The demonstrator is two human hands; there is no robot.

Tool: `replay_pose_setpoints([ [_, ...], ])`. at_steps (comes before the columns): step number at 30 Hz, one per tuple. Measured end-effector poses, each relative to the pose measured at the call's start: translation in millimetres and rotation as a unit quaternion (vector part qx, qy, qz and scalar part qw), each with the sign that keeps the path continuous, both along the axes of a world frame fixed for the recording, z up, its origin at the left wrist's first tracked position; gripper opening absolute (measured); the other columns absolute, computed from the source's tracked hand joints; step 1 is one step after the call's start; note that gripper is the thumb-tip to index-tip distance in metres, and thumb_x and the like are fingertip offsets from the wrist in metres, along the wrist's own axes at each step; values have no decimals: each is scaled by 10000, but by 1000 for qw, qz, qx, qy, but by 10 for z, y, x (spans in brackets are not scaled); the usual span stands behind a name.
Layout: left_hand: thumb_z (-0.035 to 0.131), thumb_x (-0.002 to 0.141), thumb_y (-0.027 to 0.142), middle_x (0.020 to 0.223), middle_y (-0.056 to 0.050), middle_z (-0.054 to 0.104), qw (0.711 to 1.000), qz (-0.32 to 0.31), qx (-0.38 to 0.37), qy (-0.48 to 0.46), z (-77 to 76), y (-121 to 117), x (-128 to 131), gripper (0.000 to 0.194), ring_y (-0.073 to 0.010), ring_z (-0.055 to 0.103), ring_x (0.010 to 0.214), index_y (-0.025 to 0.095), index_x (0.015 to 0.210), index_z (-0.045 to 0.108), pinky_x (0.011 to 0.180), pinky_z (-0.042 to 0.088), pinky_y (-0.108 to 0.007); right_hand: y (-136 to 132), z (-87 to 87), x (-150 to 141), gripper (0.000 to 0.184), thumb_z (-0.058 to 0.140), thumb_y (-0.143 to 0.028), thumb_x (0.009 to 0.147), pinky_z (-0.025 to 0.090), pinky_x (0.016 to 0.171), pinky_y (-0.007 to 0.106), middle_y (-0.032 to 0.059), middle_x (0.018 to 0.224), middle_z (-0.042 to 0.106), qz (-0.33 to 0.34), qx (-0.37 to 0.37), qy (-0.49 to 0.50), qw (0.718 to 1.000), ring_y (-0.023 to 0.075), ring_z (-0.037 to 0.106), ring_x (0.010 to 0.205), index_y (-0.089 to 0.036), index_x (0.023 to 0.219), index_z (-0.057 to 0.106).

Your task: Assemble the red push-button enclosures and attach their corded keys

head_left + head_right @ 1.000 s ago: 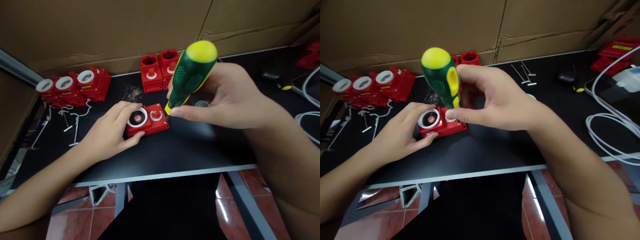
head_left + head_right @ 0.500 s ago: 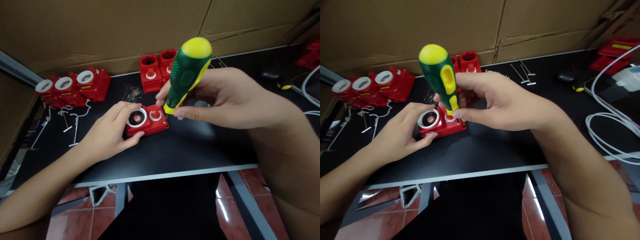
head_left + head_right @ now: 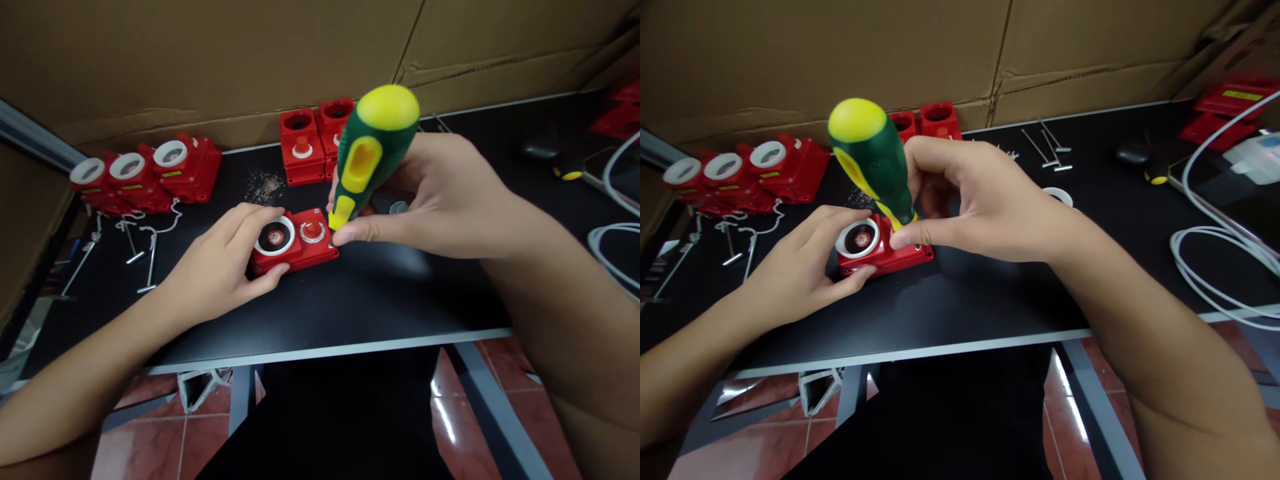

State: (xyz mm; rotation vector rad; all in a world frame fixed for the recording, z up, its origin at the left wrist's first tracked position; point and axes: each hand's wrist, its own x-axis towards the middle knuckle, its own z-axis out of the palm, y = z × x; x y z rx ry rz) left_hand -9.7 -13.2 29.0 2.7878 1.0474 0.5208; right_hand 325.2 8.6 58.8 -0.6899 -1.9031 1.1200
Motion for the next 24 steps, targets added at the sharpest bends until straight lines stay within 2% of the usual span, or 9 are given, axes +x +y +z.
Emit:
replay_pose_setpoints([
  [3,689,1202,460,1629,-193,777,1000,9,-13,-1,2,4,8,609,-408,817,1474,185,1740,609,1235,715,-535,12,-22,-30,529,1143,-596,887,560,659,399,-26,918,738,-19,19,-13,1000,189,624,731,-302,932,705],
  [6,690,1197,465,1636,-200,778,1000,16,-24,3,3,7,14,618,-413,818,1476,186,1743,607,1239,713,-547,19,-25,-12,518,1125,-648,913,613,714,391,-11,1015,790,-22,27,-20,999,189,668,769,-293,1024,765],
  [9,691,1207,472,1661,-215,768,1000,14,-16,5,-5,0,9,623,-422,812,1504,168,1743,597,1271,704,-559,2,30,29,465,1141,-537,935,648,740,346,8,1163,843,-1,20,8,1000,170,716,823,-271,1159,832],
  [12,712,1209,437,1682,-202,758,1000,12,-18,-5,-14,-13,0,611,-414,803,1520,184,1752,592,1296,700,-548,-32,113,59,253,1028,-354,1066,644,698,289,8,1215,889,43,-8,31,999,146,742,842,-267,1226,852],
  [15,706,1211,425,1666,-190,763,1000,15,-18,-8,-12,-17,-1,603,-412,808,1505,184,1752,596,1306,702,-553,-54,151,61,118,924,-289,1152,655,698,261,12,1236,907,72,-31,45,996,134,778,865,-271,1251,863],
  [20,744,1162,461,1668,-191,773,999,21,-43,-8,0,0,7,632,-429,809,1508,212,1732,634,1293,711,-572,-49,119,31,203,1034,-311,1068,687,756,292,-6,1066,820,61,-31,74,995,140,765,818,-261,1109,842],
  [24,741,1165,459,1661,-183,771,999,22,-39,-12,0,1,6,629,-413,807,1506,225,1738,630,1294,708,-550,-48,101,19,282,1090,-359,1017,676,785,316,-1,1031,792,23,-22,68,997,163,738,860,-254,1070,834],
])
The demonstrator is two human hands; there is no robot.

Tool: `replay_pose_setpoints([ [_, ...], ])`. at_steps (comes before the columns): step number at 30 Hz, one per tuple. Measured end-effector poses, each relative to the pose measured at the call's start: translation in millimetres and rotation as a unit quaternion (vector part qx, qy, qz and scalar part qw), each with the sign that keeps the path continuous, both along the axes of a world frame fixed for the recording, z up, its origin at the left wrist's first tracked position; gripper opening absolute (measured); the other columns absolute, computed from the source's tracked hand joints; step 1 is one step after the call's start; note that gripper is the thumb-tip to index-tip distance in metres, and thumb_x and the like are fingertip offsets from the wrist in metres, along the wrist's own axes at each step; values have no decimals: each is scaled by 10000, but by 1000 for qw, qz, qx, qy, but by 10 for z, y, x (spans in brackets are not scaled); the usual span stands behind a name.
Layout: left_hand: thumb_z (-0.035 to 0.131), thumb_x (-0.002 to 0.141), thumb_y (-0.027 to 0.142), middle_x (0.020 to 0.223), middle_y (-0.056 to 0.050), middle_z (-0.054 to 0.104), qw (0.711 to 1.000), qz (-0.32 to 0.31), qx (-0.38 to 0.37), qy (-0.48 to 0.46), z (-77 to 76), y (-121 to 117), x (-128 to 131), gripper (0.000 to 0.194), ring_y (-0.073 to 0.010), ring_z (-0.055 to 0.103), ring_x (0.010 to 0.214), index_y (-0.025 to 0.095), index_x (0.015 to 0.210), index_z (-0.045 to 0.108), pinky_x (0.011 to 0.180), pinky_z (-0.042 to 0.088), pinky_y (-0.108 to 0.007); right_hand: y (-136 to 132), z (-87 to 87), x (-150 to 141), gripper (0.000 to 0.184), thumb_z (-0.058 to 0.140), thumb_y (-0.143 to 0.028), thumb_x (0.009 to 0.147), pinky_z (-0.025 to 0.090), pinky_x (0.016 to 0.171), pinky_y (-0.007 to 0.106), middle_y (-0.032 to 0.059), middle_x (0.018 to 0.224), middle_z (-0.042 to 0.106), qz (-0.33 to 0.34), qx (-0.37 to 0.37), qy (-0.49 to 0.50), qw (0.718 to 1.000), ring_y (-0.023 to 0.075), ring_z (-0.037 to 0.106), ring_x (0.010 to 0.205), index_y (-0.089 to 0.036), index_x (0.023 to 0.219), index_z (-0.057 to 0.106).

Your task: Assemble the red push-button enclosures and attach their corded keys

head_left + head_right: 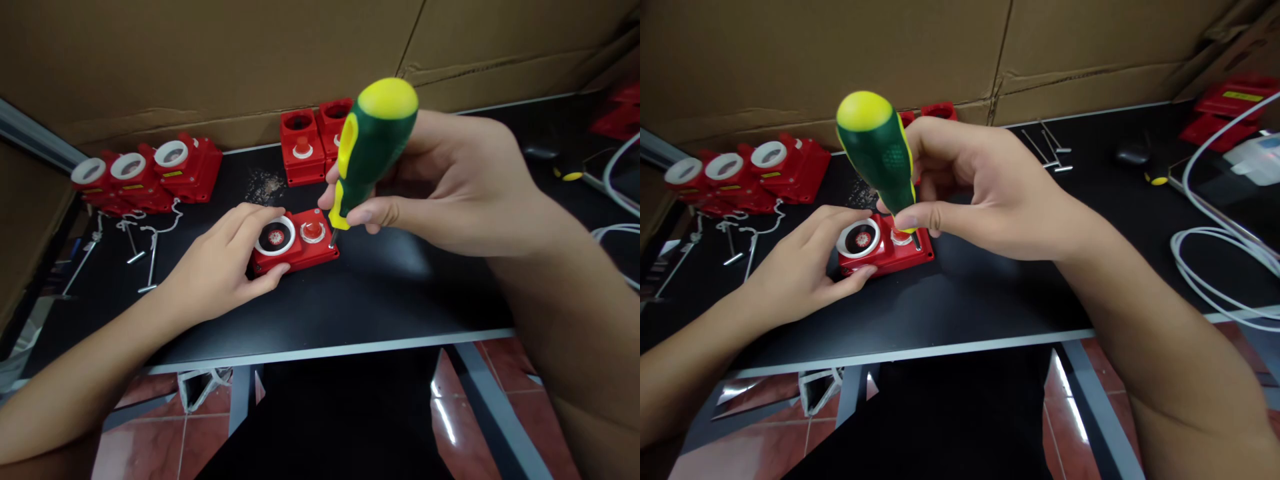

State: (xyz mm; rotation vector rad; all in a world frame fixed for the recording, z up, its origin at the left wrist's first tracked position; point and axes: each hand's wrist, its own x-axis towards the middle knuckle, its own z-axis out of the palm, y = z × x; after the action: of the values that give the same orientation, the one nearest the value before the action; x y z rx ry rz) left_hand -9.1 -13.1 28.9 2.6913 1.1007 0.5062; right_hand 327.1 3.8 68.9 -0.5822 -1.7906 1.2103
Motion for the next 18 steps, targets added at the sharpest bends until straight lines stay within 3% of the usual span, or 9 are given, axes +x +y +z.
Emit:
replay_pose_setpoints([
  [5,716,1186,461,1651,-193,772,1000,-5,10,8,-3,-3,-5,622,-417,810,1498,197,1740,618,1286,706,-555,15,-56,-33,459,1159,-511,925,660,744,340,3,1048,781,-35,12,-10,999,173,703,828,-267,1037,787],
  [10,707,1197,434,1646,-210,773,1000,-16,24,5,-4,-11,-14,613,-432,816,1482,199,1753,598,1242,724,-571,19,-97,-92,600,1215,-519,807,648,700,334,-30,1039,739,-58,-3,-1,998,158,656,778,-294,995,691],
  [14,693,1204,459,1638,-214,779,999,-14,28,11,2,-8,-13,614,-435,823,1474,176,1742,610,1228,725,-567,-3,-73,-44,536,1144,-580,917,701,805,347,-5,1110,766,-51,9,-44,998,184,721,884,-280,1120,748],
  [18,686,1209,468,1611,-220,790,999,-18,30,7,4,-4,-4,616,-423,835,1441,149,1733,625,1199,734,-540,-4,-52,50,446,1067,-519,1034,728,930,359,24,1211,845,-6,27,-90,996,204,799,993,-270,1298,807],
])
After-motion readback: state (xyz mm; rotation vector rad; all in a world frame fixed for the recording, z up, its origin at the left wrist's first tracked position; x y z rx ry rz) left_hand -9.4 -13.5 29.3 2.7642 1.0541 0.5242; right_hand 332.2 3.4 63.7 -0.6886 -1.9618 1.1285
